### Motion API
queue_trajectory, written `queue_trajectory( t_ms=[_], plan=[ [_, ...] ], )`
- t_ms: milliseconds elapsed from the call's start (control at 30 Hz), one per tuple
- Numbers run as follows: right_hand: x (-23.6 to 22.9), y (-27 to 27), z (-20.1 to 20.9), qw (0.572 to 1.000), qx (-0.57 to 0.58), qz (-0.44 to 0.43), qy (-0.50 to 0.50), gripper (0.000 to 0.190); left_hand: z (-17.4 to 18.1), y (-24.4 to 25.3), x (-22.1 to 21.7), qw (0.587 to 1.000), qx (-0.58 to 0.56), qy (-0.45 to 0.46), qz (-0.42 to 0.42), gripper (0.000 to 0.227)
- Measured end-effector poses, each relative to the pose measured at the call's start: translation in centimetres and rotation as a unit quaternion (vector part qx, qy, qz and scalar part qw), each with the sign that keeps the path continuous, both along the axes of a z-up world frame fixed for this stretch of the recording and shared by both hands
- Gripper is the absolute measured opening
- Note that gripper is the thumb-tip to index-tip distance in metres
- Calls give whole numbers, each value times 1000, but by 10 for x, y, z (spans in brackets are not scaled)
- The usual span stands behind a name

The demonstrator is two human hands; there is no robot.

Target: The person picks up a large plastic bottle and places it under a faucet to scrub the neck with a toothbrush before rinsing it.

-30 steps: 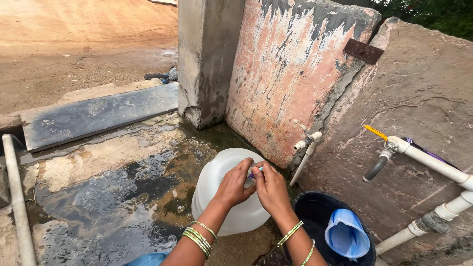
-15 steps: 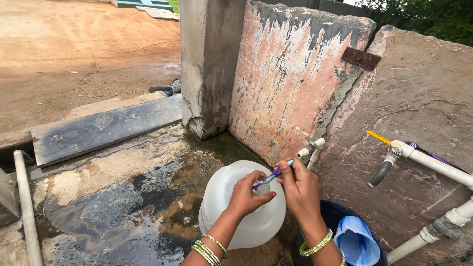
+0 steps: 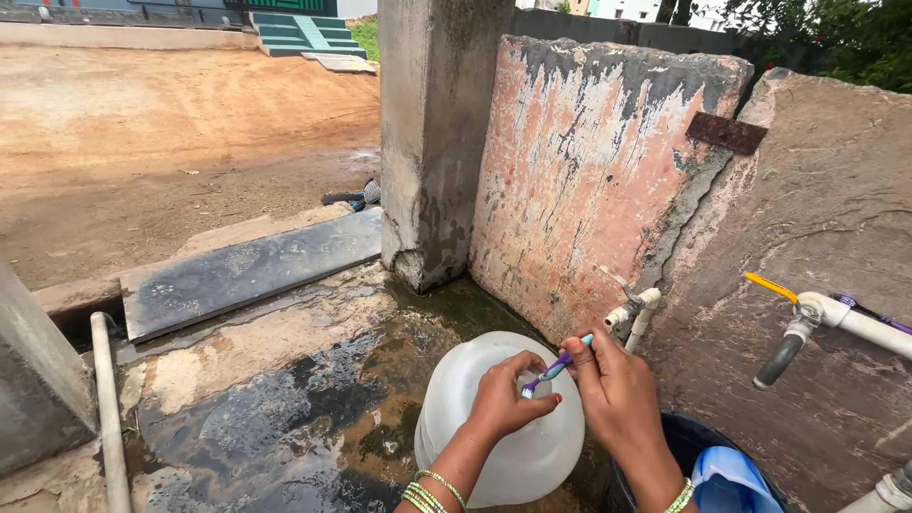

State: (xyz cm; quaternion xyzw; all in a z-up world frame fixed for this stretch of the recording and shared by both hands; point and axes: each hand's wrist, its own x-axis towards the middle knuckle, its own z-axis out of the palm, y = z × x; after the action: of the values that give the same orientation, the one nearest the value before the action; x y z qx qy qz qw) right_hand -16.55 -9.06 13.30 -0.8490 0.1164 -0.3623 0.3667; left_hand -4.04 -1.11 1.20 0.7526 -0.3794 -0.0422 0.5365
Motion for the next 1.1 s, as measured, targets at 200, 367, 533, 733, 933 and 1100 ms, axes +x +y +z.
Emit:
queue_trajectory(
  t_ms=[200, 367, 533, 733, 933, 1100],
  plan=[
    [33, -18, -69, 987, -143, 60, 48, 28, -33, -12, 10, 991, -116, -70, 6, 45],
    [6, -9, -13, 999, -23, 38, 26, 31, 17, 13, -7, 1000, -5, 10, -10, 51],
    [13, -11, -23, 999, -47, 6, 11, 31, 4, 8, -8, 999, -32, -18, 10, 49],
    [33, -14, -68, 995, -96, 26, 26, 25, -32, -4, -5, 981, -85, -67, 158, 66],
    [24, -9, -60, 995, -78, 54, 33, 24, -24, 11, 29, 998, -17, -44, -34, 74],
    [28, -13, -69, 996, -40, 67, 35, 26, 6, 20, 30, 985, 1, -71, -156, 99]
  ],
)
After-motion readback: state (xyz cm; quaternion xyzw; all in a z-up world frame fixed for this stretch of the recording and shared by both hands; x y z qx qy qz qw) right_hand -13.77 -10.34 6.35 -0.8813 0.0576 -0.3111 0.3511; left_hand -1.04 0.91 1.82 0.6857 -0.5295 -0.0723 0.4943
